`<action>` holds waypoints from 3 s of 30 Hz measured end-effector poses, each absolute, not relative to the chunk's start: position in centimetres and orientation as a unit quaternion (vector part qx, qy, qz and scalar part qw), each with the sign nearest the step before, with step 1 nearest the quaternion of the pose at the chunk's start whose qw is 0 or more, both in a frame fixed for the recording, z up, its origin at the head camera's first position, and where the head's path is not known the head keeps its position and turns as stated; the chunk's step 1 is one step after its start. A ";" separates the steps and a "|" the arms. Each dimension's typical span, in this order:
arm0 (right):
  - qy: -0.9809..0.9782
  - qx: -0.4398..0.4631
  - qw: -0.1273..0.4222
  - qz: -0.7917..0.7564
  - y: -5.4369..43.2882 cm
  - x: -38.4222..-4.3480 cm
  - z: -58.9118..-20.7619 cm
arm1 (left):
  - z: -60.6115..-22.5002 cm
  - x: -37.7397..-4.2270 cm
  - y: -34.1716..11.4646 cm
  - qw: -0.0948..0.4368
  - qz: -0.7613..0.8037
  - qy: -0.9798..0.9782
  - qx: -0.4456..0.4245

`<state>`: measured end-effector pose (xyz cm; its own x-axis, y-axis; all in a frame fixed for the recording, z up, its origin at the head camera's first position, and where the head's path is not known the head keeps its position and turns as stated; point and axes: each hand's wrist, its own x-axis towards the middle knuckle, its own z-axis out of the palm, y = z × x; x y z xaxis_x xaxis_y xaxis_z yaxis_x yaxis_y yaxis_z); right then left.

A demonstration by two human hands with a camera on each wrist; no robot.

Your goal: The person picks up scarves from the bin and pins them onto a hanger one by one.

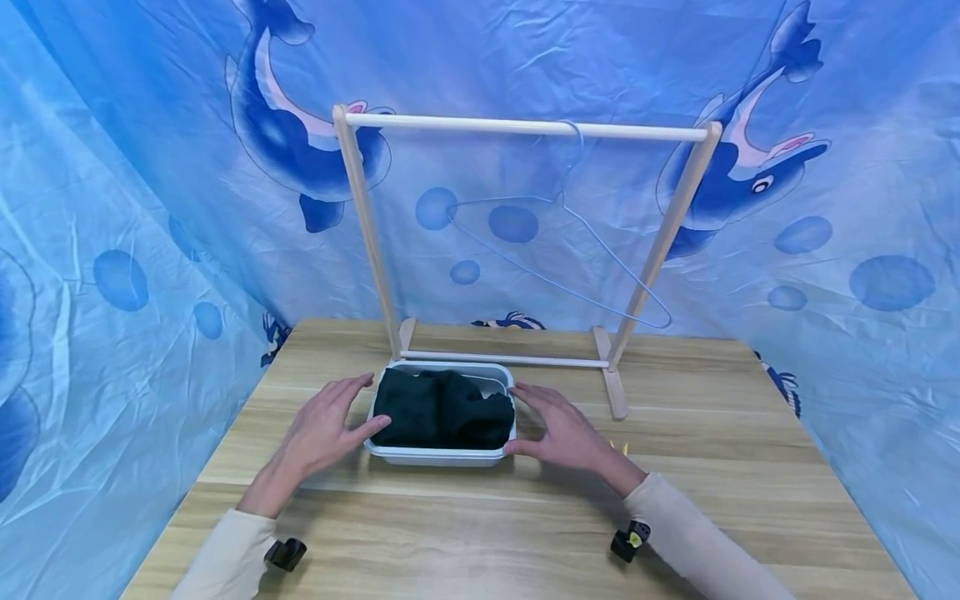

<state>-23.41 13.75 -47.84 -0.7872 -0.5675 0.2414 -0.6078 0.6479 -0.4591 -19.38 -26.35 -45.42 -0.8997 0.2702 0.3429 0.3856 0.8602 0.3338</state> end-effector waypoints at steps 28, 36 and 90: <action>-0.910 0.301 0.005 0.284 13.6 -23.2 -47.6 | -45.6 -19.7 -24.5 0.056 -0.344 -0.923 -0.161; -0.911 0.299 0.006 0.282 13.7 -23.1 -47.6 | -45.4 -20.0 -23.7 0.076 -0.370 -0.906 -0.190; -0.913 0.294 0.005 0.282 13.9 -23.3 -47.9 | -44.3 -21.1 -21.9 0.165 -0.299 -0.902 -0.264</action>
<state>-23.25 13.86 -47.94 -0.8273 -0.5337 0.1754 -0.5398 0.6685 -0.5116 -21.15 -21.92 -44.25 -0.8064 0.3774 0.4553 0.5746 0.6824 0.4519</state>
